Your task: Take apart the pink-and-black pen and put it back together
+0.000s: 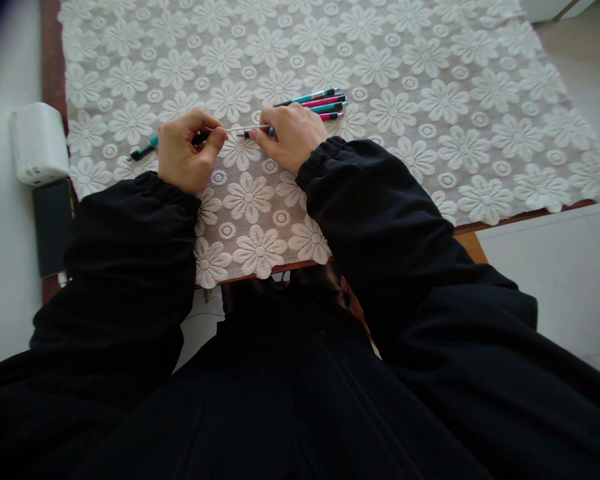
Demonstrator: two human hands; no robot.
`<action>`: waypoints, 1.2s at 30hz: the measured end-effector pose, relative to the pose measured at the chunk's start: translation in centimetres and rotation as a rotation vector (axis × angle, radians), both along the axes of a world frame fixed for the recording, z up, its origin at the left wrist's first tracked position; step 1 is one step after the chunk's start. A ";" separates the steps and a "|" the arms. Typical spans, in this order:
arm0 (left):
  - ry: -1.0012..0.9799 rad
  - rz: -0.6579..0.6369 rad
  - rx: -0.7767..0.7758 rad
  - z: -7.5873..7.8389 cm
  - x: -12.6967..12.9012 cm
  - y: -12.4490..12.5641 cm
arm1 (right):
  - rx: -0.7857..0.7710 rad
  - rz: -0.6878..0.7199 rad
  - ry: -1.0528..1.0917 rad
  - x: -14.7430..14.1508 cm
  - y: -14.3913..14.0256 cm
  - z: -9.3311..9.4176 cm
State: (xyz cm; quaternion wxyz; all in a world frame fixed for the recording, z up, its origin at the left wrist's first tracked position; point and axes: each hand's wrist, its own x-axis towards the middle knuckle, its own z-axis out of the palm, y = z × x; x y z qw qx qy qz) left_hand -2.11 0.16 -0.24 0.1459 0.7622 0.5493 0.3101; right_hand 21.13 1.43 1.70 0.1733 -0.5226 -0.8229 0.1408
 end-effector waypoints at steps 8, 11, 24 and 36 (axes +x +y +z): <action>0.078 -0.050 -0.012 0.7 0.1 -0.5 | 0.038 0.046 -0.014 0.2 0.3 -0.2; 0.067 -0.067 0.001 0.7 0.2 -0.5 | 0.013 0.090 -0.004 0.0 0.2 -0.1; 0.180 -0.095 -0.068 0.6 0.9 -0.8 | 0.008 0.244 -0.022 0.0 -0.1 -0.4; 0.163 -0.156 -0.022 0.3 0.7 -0.5 | -0.035 0.228 -0.021 -0.1 -0.3 -0.3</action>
